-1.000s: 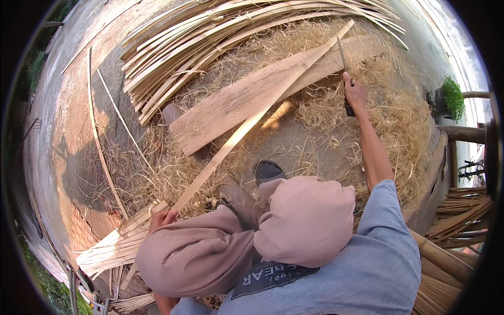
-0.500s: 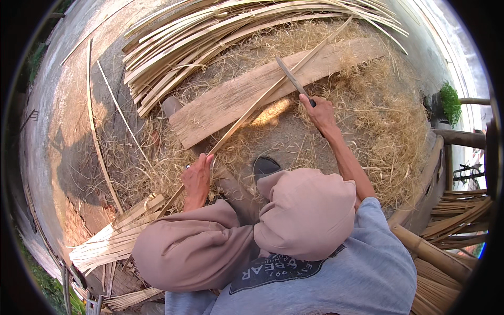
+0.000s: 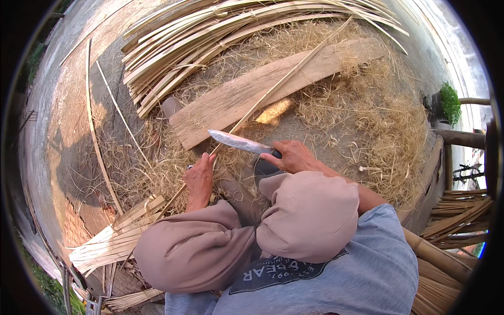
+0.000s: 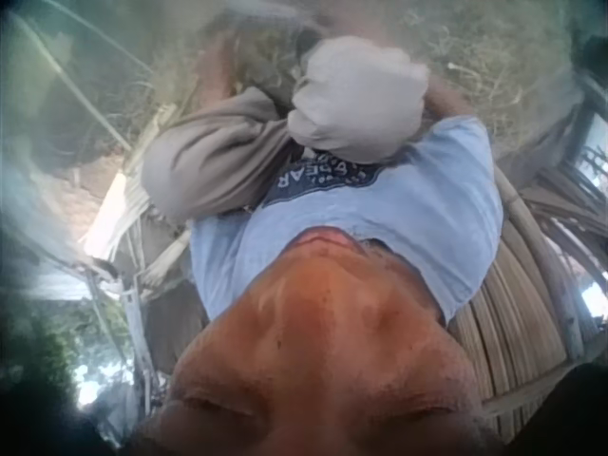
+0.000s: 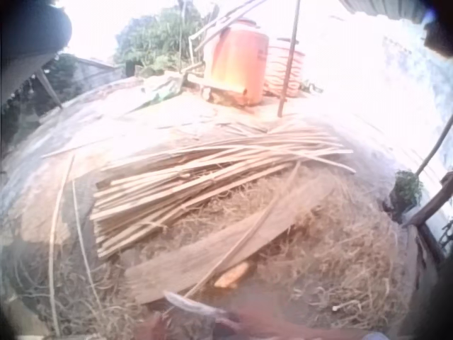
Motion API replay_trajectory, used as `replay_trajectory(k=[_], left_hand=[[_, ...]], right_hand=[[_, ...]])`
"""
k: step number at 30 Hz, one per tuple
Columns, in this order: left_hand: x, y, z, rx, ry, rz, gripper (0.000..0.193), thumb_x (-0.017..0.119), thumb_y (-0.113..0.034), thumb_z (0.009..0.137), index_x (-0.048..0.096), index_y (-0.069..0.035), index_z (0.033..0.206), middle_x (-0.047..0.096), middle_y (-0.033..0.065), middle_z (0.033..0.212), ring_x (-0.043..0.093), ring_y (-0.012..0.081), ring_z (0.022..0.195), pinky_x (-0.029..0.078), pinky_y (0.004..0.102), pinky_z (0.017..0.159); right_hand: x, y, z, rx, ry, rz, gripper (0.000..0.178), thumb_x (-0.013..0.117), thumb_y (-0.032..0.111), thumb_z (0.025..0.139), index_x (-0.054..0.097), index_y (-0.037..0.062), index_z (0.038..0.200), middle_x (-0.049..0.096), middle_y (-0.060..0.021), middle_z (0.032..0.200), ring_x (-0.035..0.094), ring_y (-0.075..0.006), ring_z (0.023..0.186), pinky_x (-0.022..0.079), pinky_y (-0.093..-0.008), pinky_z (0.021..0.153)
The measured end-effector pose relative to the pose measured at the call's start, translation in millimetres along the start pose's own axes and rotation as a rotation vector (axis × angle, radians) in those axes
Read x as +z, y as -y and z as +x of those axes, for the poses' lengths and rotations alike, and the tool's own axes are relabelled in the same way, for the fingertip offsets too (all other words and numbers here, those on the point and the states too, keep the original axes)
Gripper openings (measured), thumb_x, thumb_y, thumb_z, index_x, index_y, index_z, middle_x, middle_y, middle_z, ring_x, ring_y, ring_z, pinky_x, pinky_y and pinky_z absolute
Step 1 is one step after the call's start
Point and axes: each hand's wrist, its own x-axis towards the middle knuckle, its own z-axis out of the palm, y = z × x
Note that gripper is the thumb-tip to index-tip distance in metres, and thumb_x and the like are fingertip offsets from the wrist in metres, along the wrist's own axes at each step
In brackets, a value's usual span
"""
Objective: The person sits on the ground and uses a knife to split long bamboo strips into thinner slats on a wooden board. The person repeatedly positions each strip, splits it, and places the finished slats into a growing pile.
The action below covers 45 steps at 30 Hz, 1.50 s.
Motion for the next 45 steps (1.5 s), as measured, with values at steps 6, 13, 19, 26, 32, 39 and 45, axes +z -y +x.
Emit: replay_trajectory(k=[6, 13, 19, 26, 32, 39, 45], left_hand=[[5.0, -7.2, 13.1, 0.031, -0.055, 0.053, 0.039, 0.053, -0.047, 0.106, 0.055, -0.013, 0.086, 0.060, 0.0131, 0.064, 0.060, 0.0376, 0.056, 0.042, 0.0464, 0.049], [-10.4, 14.9, -8.4, -0.092, 0.098, 0.032, 0.041, 0.048, -0.048, 0.107, 0.057, -0.013, 0.089, 0.061, 0.0167, 0.066, 0.061, 0.0406, 0.061, 0.042, 0.0513, 0.054], [-57.7, 123.4, -92.5, -0.203, 0.231, 0.070, 0.040, 0.056, -0.047, 0.105, 0.063, -0.012, 0.087, 0.063, 0.0155, 0.067, 0.061, 0.0381, 0.057, 0.044, 0.0470, 0.052], [-54.4, 83.1, -65.6, -0.279, 0.264, 0.001, 0.039, 0.056, -0.047, 0.105, 0.069, -0.012, 0.095, 0.060, 0.0166, 0.066, 0.061, 0.0385, 0.062, 0.043, 0.0479, 0.057], [-29.7, 36.3, -33.2, -0.186, 0.110, -0.032, 0.036, 0.058, -0.045, 0.104, 0.070, -0.012, 0.096, 0.060, 0.0170, 0.067, 0.061, 0.0380, 0.061, 0.043, 0.0474, 0.056], [-18.7, 16.3, -26.5, -0.095, -0.040, -0.020, 0.036, 0.059, -0.044, 0.104, 0.068, -0.011, 0.094, 0.060, 0.0181, 0.068, 0.060, 0.0382, 0.061, 0.042, 0.0467, 0.056], [-1.3, 15.3, -9.8, -0.026, -0.122, -0.017, 0.035, 0.060, -0.042, 0.103, 0.067, -0.009, 0.092, 0.061, 0.0191, 0.069, 0.059, 0.0383, 0.062, 0.042, 0.0461, 0.056]], right_hand=[[-112.6, -166.2, 86.6, 0.366, -0.302, -0.153, 0.070, 0.059, 0.067, 0.096, 0.069, -0.0005, 0.079, 0.065, -0.0175, 0.062, 0.067, -0.0332, 0.062, 0.052, -0.0470, 0.061], [-81.7, -107.6, 104.2, 0.427, -0.166, 0.020, 0.071, 0.057, 0.064, 0.098, 0.064, -0.0010, 0.072, 0.065, -0.0183, 0.064, 0.067, -0.0334, 0.064, 0.052, -0.0474, 0.064], [-115.3, -191.4, 76.2, 0.487, -0.390, -0.045, 0.071, 0.054, 0.067, 0.098, 0.062, 0.0043, 0.067, 0.058, -0.0092, 0.056, 0.058, -0.0238, 0.052, 0.048, -0.0434, 0.054], [-115.9, -176.3, 79.5, 0.566, -0.384, 0.708, 0.046, 0.065, 0.053, 0.099, 0.056, 0.0071, 0.098, 0.061, -0.0061, 0.063, 0.063, -0.0134, 0.049, 0.051, -0.0271, 0.044], [-17.0, -69.3, 33.5, 0.504, -0.084, 1.243, 0.039, 0.053, 0.043, 0.108, 0.058, 0.0051, 0.098, 0.064, -0.0044, 0.074, 0.062, -0.0121, 0.055, 0.055, -0.0285, 0.050], [15.2, -14.9, -7.9, 0.495, 0.200, 0.831, 0.049, 0.054, 0.048, 0.106, 0.058, 0.0027, 0.086, 0.058, -0.0030, 0.065, 0.057, -0.0124, 0.049, 0.048, -0.0299, 0.046], [36.0, 3.2, -7.8, 0.355, 0.146, 0.690, 0.050, 0.053, 0.048, 0.106, 0.062, 0.0024, 0.090, 0.061, -0.0054, 0.068, 0.061, -0.0131, 0.056, 0.050, -0.0315, 0.052]])
